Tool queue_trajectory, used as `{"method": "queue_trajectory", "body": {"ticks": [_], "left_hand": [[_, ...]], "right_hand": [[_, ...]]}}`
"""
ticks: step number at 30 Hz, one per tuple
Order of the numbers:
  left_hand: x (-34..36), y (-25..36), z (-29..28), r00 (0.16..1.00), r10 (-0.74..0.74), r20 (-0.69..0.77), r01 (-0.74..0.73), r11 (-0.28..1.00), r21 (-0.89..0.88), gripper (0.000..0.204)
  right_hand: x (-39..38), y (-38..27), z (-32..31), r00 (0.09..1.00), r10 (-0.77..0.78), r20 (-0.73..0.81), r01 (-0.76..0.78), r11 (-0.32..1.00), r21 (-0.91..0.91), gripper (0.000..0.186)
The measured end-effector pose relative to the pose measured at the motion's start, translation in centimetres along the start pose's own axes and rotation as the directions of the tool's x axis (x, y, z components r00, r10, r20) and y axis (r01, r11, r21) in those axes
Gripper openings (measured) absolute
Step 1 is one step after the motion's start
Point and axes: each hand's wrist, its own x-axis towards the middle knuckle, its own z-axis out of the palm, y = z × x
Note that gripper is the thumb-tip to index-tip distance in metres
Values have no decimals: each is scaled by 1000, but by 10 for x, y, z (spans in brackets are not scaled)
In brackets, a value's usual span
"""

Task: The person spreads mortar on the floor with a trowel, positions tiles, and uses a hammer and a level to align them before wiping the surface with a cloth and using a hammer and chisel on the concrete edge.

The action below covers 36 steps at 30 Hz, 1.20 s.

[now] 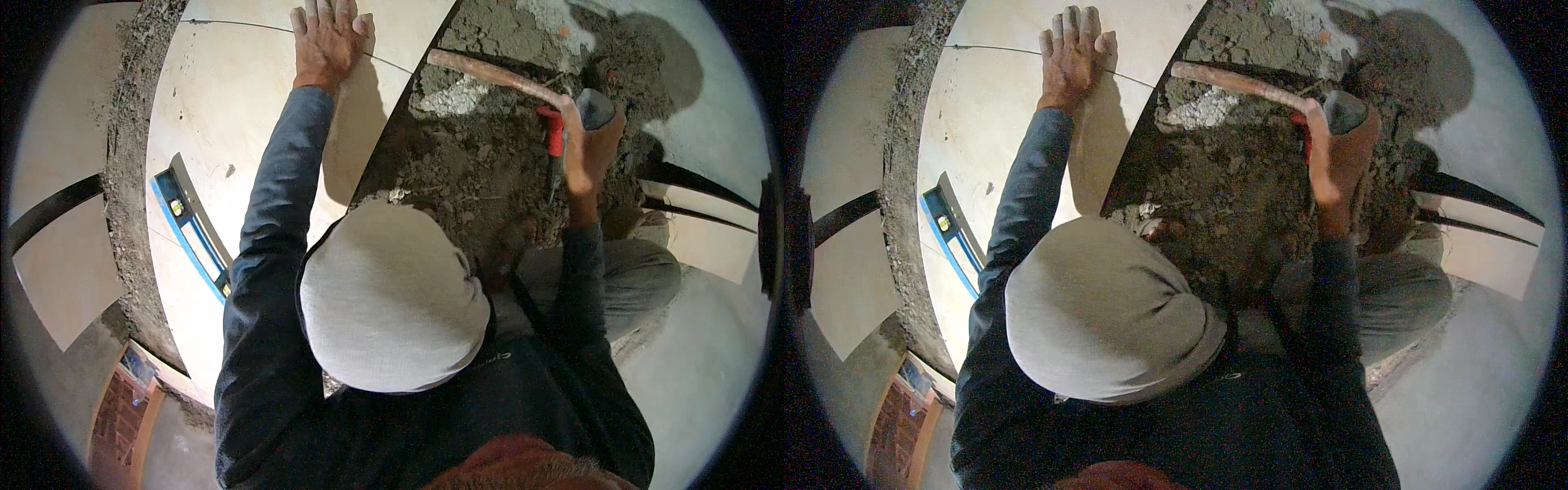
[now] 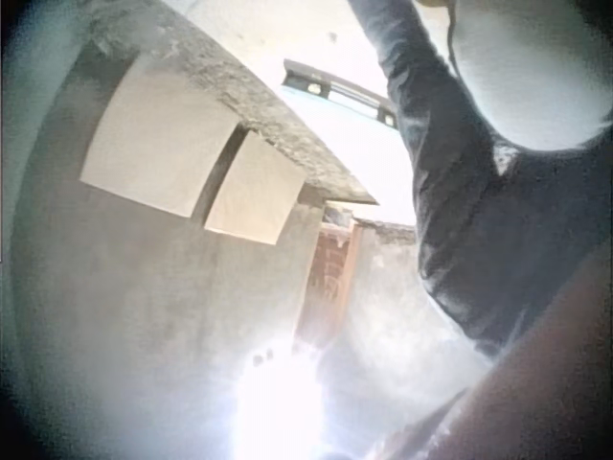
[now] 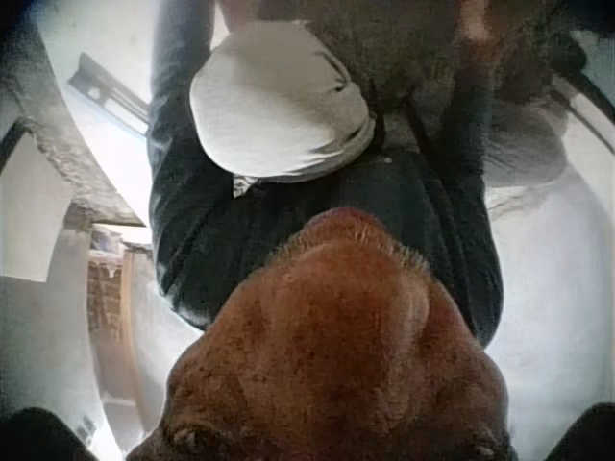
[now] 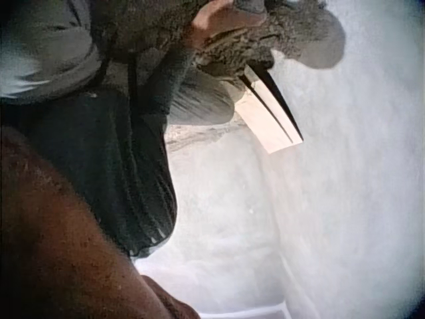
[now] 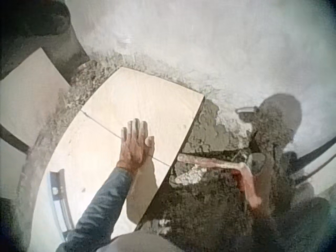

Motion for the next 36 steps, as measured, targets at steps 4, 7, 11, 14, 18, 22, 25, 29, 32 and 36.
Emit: {"method": "queue_trajectory", "body": {"ticks": [4,7,11,14,18,22,25,29,32,36], "left_hand": [[1,-1,1,1000,24,-11,-24,999,-30,62],[-2,-2,1,999,0,-32,-1,999,-35,63],[3,4,4,998,-8,-57,7,1000,-27,63],[-1,-1,7,998,-2,-63,3,1000,5,62],[2,0,6,998,6,-62,-7,1000,-27,62],[-1,-8,1,998,20,-57,-19,1000,6,61],[0,-2,6,996,-6,-91,8,1000,29,61],[4,6,9,994,-15,-104,17,1000,18,60],[3,3,6,988,-17,-152,20,1000,23,59],[1,2,12,990,-42,-132,46,998,30,63]], "right_hand": [[7,4,-32,995,-53,-84,45,995,-92,62],[13,-14,-60,997,74,-23,-66,963,263,66],[-19,0,7,979,-157,-134,104,937,-333,69],[-24,7,3,999,-49,4,49,984,-171,73],[-10,3,-24,1000,-11,7,11,1000,-28,75],[-4,6,-43,998,-45,-45,45,999,10,78],[-3,5,-45,994,-69,-82,63,995,-71,79],[-7,-1,-50,999,-52,-7,51,997,-61,81],[-8,-4,-56,995,-76,62,82,991,-105,80],[-23,-11,-78,983,-15,182,71,950,-305,78]]}}
